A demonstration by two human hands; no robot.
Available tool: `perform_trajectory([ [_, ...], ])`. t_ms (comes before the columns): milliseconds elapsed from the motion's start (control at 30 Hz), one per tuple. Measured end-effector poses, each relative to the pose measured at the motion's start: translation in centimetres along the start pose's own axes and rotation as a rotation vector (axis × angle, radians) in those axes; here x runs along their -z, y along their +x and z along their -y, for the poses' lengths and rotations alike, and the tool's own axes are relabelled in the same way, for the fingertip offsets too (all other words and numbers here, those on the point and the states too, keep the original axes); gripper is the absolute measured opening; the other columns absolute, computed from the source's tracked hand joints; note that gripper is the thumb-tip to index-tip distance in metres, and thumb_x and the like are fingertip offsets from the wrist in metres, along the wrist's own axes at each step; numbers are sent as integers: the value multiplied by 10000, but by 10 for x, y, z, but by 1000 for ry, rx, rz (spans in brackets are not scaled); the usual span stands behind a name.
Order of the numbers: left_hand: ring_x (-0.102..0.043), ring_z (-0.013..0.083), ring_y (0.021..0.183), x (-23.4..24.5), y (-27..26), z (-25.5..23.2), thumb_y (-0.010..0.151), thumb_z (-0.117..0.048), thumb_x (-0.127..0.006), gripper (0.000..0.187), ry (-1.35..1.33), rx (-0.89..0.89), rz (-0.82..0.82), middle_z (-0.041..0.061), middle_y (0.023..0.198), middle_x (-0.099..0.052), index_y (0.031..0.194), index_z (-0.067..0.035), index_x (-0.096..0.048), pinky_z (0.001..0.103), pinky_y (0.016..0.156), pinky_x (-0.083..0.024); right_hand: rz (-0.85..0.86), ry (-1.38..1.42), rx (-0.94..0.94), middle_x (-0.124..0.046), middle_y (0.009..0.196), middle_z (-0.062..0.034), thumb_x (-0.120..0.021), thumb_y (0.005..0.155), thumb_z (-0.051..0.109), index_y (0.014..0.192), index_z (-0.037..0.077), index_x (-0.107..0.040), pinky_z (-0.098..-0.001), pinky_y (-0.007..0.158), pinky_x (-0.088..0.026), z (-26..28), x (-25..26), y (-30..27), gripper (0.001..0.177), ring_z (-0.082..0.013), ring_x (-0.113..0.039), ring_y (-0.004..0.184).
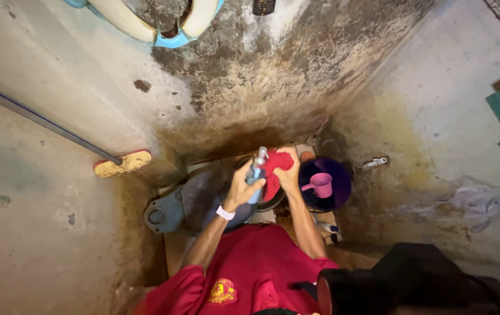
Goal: The person wipes a pump dispenser with a cloth, applies liquid from the dispenser onto the cloth and handles a small plastic bag in a bathroom.
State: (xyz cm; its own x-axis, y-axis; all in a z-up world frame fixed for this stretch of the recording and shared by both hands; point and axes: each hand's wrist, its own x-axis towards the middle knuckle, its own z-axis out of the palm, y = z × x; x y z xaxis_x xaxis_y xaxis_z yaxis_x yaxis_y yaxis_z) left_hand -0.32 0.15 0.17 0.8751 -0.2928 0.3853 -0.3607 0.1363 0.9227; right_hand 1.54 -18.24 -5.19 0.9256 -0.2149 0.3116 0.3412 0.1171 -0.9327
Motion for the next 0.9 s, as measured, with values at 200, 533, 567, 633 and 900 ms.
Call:
perform_trajectory([
  [200,-616,100,895,2,1,19,863,-56,-783,657,-272,141,-80,75,1018,-673,1374,-51,-369,263,786,-513,-83,221,133,-644,1173,-85,-753,716,21,1176,75,-535,-340,952,-540,-1,-3,-13,512,-198,-654,1049],
  [533,-597,141,1068,10,-9,14,1012,-102,-574,312,53,-13,-96,82,1158,-660,1303,11,-567,288,954,-473,-26,73,50,-647,1252,-132,-712,745,-71,1202,47,-552,-363,1029,-521,16,-15,-10,498,-224,-641,1143],
  [567,-597,141,1068,9,-10,10,1012,-102,-574,312,52,-10,-97,82,1158,-660,1303,11,-567,288,954,-473,67,55,211,-628,1256,-116,-735,703,-73,1199,58,-534,-351,1030,-508,19,-17,-19,551,-213,-620,1148],
  [633,-620,159,1025,9,-11,5,1026,-151,-531,311,12,52,-95,74,1126,-683,1288,6,-587,300,926,-498,159,34,369,-610,1261,-101,-759,661,-74,1196,69,-516,-340,1030,-494,14,-18,-23,605,-202,-600,1154],
  [900,-610,167,857,1,-6,16,1061,-225,-520,313,-113,266,-98,119,970,-690,1267,-7,-609,323,798,-501,-100,14,257,-616,1262,-126,-635,683,-73,1211,55,-504,-357,1044,-509,11,-7,-30,559,-216,-624,1147],
])
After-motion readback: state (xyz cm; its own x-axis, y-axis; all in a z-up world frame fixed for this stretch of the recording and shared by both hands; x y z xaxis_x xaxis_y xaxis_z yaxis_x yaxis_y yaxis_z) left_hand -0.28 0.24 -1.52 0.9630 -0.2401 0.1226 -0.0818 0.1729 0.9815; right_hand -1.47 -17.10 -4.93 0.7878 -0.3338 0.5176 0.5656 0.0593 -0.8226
